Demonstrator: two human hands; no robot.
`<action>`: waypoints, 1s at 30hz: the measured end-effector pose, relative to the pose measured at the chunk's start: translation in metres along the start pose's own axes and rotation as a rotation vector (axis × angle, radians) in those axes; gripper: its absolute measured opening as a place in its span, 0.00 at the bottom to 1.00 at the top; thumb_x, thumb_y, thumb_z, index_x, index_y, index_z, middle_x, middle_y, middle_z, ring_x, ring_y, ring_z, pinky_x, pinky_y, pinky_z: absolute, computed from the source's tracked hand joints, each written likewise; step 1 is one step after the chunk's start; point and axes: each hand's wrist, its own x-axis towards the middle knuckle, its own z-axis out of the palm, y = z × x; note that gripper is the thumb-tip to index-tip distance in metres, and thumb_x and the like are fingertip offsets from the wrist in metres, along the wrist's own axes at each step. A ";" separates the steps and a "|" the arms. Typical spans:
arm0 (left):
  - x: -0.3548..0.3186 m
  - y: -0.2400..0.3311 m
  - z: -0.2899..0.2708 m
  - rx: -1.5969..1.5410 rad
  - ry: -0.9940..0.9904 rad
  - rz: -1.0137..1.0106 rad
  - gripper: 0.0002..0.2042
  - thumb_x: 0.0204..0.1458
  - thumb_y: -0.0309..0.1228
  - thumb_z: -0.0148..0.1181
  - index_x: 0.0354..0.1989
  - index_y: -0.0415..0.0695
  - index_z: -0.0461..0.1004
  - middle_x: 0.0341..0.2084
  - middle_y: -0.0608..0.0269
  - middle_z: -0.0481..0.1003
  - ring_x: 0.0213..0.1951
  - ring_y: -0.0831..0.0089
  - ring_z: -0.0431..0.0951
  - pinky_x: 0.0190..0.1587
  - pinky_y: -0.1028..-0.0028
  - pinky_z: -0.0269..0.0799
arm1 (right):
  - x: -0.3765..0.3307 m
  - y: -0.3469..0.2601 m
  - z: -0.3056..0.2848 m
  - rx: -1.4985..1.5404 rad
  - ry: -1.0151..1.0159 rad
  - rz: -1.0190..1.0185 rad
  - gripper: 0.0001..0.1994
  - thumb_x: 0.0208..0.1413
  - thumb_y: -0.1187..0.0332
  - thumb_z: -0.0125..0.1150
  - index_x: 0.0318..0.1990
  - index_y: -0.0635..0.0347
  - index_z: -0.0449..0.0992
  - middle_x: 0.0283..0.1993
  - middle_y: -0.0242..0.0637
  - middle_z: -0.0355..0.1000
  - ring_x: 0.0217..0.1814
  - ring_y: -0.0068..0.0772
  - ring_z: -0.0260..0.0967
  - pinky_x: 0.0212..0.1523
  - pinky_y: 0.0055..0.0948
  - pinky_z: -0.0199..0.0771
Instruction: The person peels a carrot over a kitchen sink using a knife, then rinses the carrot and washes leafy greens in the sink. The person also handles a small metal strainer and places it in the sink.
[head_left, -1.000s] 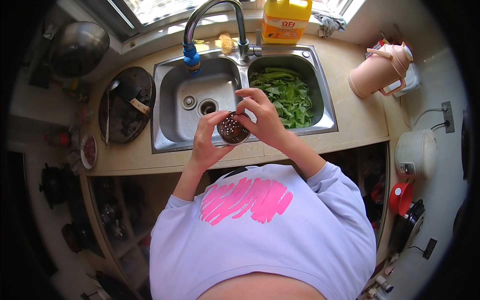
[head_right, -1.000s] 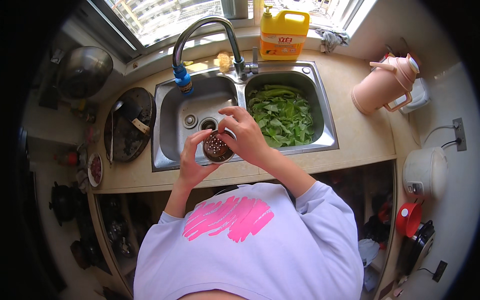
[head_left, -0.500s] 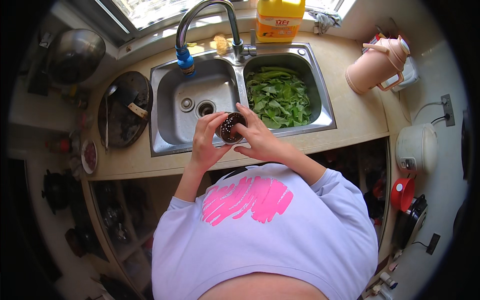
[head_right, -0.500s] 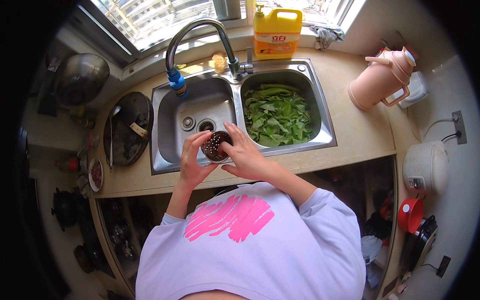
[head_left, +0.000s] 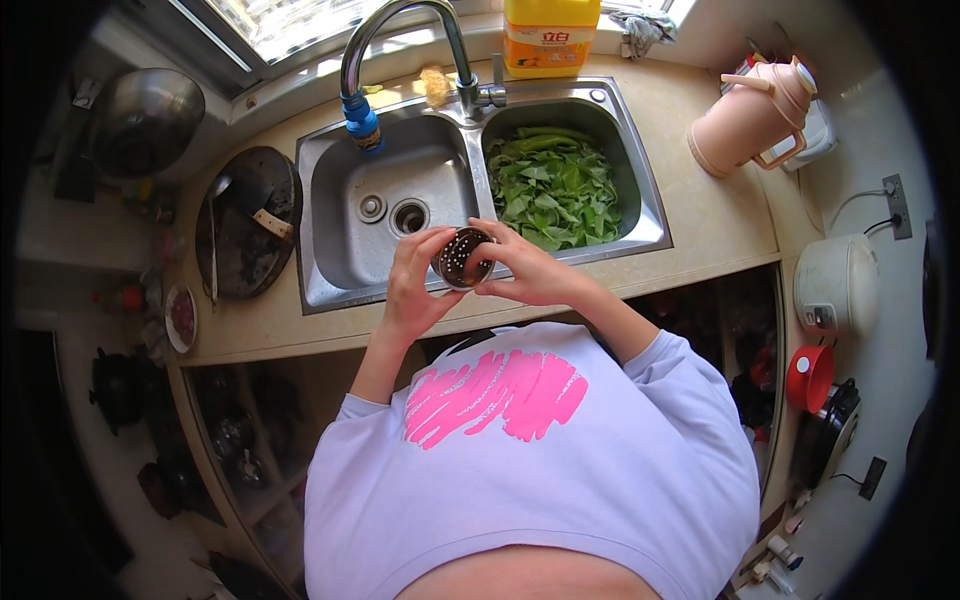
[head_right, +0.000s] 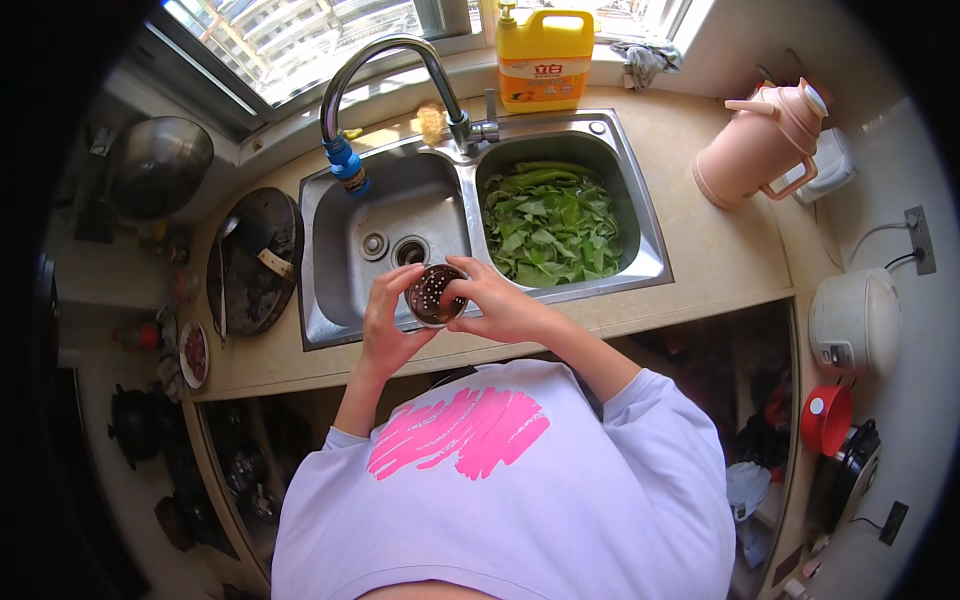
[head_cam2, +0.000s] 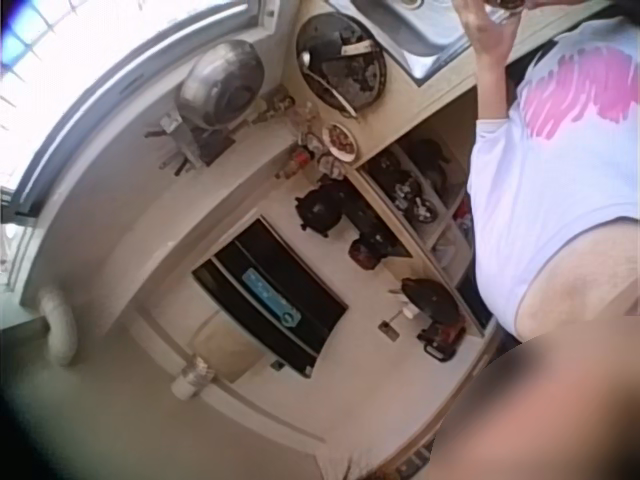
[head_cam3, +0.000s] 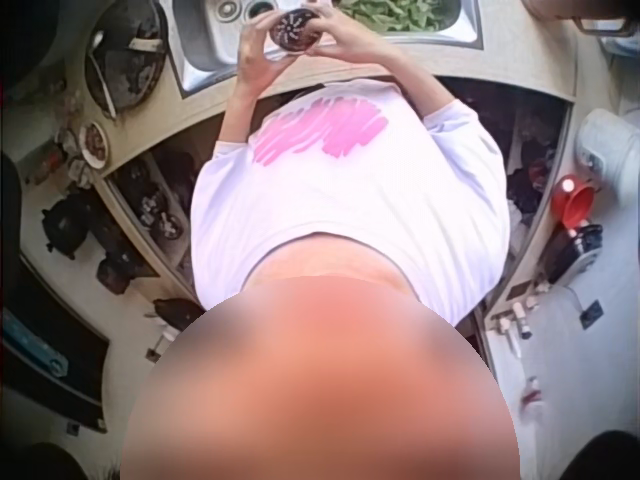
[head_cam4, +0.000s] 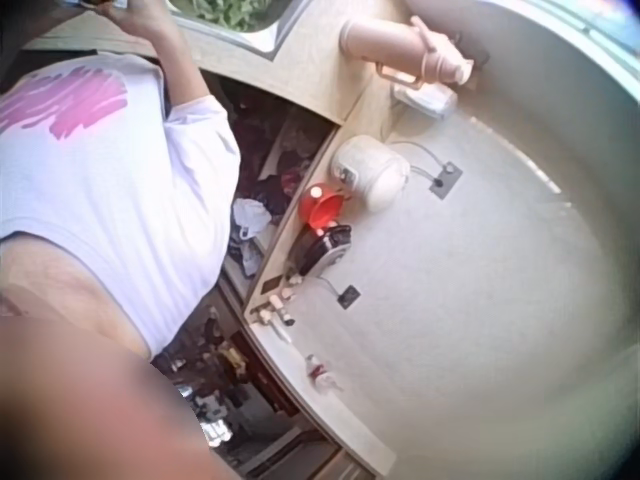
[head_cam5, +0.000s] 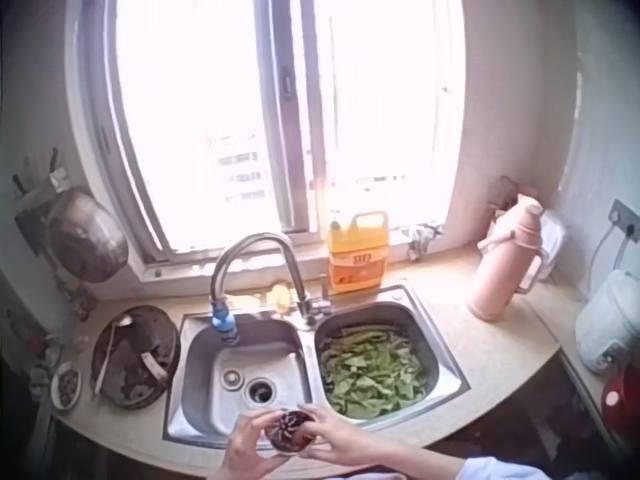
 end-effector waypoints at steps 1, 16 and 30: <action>0.000 0.000 0.001 -0.007 0.003 -0.003 0.35 0.25 0.22 0.72 0.51 0.44 0.66 0.47 0.56 0.69 0.50 0.58 0.69 0.51 0.65 0.67 | 0.000 0.000 0.000 -0.001 -0.018 -0.019 0.12 0.43 0.69 0.67 0.36 0.57 0.73 0.63 0.51 0.52 0.67 0.51 0.47 0.64 0.41 0.49; -0.023 -0.013 0.019 -0.134 -0.103 -0.210 0.37 0.29 0.27 0.72 0.53 0.42 0.64 0.48 0.56 0.68 0.49 0.59 0.69 0.51 0.66 0.67 | -0.011 0.030 0.021 0.260 0.081 0.146 0.08 0.40 0.69 0.69 0.29 0.58 0.80 0.46 0.40 0.70 0.50 0.39 0.66 0.52 0.35 0.65; -0.046 -0.248 0.043 0.244 -0.244 -0.993 0.40 0.28 0.43 0.67 0.53 0.36 0.62 0.47 0.45 0.69 0.52 0.54 0.68 0.55 0.66 0.63 | -0.075 0.035 0.005 0.233 0.419 0.497 0.07 0.47 0.71 0.65 0.31 0.66 0.78 0.27 0.34 0.75 0.29 0.19 0.71 0.32 0.20 0.71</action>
